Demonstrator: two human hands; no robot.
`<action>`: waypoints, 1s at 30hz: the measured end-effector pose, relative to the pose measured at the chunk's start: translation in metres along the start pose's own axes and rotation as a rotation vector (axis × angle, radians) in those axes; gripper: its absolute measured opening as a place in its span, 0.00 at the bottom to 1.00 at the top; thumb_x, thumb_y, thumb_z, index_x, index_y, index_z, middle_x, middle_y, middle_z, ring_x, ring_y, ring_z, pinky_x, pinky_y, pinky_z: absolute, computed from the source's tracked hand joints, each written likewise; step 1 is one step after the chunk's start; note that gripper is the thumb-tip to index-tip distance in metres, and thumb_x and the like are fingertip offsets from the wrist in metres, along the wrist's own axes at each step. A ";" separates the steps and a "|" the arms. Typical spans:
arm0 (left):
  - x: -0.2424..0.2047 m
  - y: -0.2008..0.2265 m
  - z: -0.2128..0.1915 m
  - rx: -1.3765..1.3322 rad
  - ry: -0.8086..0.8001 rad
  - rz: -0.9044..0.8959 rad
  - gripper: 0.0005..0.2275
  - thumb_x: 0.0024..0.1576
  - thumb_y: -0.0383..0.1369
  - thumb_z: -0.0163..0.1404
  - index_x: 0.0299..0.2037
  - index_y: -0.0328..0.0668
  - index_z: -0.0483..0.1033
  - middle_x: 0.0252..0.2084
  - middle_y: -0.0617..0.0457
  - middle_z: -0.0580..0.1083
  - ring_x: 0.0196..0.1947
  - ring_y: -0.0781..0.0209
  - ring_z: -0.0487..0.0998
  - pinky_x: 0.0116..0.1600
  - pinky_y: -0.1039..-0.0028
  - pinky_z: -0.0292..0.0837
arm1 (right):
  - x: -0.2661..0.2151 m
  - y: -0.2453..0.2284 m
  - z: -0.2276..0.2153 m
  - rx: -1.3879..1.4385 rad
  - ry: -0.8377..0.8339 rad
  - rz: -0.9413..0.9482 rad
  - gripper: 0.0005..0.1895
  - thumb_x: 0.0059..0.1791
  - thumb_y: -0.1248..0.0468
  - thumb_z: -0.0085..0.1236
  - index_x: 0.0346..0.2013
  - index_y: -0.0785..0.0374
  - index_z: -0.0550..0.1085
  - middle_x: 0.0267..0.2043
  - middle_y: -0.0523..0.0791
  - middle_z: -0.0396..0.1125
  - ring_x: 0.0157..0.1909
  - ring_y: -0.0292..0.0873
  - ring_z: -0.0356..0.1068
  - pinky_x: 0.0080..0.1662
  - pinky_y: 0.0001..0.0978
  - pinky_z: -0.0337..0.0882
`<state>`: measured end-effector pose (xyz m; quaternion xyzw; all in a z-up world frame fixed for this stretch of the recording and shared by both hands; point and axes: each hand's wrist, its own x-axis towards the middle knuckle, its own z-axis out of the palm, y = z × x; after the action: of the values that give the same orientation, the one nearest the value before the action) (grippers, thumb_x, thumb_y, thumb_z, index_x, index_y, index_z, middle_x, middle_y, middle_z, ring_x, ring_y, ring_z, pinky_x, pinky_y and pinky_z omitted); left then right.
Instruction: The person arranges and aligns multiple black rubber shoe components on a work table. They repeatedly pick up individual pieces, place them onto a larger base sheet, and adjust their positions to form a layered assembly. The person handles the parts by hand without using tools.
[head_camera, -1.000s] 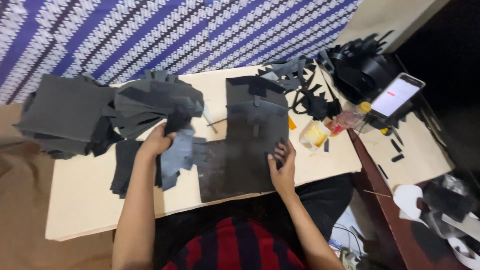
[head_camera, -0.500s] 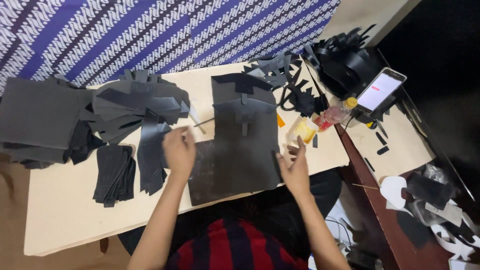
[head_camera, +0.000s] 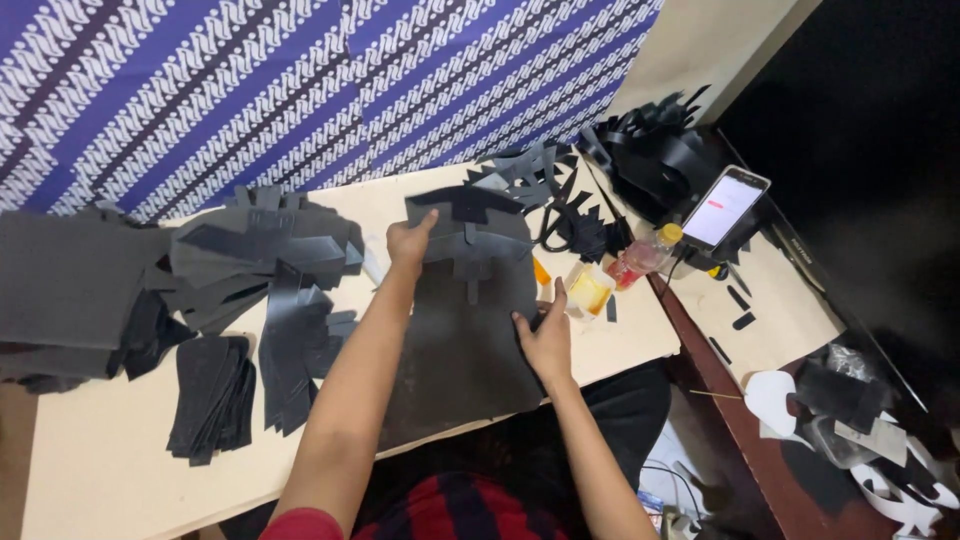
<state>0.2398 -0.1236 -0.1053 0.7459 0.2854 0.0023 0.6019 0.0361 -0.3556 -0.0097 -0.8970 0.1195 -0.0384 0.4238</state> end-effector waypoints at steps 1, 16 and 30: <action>0.011 -0.003 0.003 -0.001 -0.002 0.002 0.30 0.54 0.54 0.62 0.54 0.33 0.77 0.51 0.39 0.78 0.58 0.40 0.76 0.61 0.52 0.71 | 0.004 0.003 0.001 -0.001 0.003 0.000 0.50 0.48 0.62 0.64 0.76 0.63 0.43 0.54 0.59 0.70 0.59 0.62 0.68 0.57 0.52 0.70; -0.035 -0.041 -0.143 0.246 0.049 0.302 0.31 0.68 0.39 0.43 0.75 0.27 0.45 0.71 0.25 0.58 0.70 0.33 0.62 0.73 0.46 0.58 | 0.078 -0.036 0.015 0.030 0.056 -0.308 0.49 0.47 0.66 0.64 0.76 0.64 0.45 0.55 0.61 0.69 0.59 0.67 0.68 0.58 0.58 0.69; -0.062 -0.059 -0.114 0.073 0.008 0.439 0.37 0.61 0.42 0.55 0.75 0.35 0.49 0.72 0.30 0.59 0.73 0.38 0.59 0.76 0.51 0.53 | 0.158 -0.037 0.075 -0.604 -0.090 -0.424 0.45 0.55 0.57 0.52 0.79 0.54 0.37 0.77 0.50 0.51 0.77 0.63 0.44 0.71 0.71 0.42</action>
<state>0.1229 -0.0410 -0.1059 0.8114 0.1182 0.1258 0.5584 0.2086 -0.3160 -0.0339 -0.9872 -0.0818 -0.0489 0.1276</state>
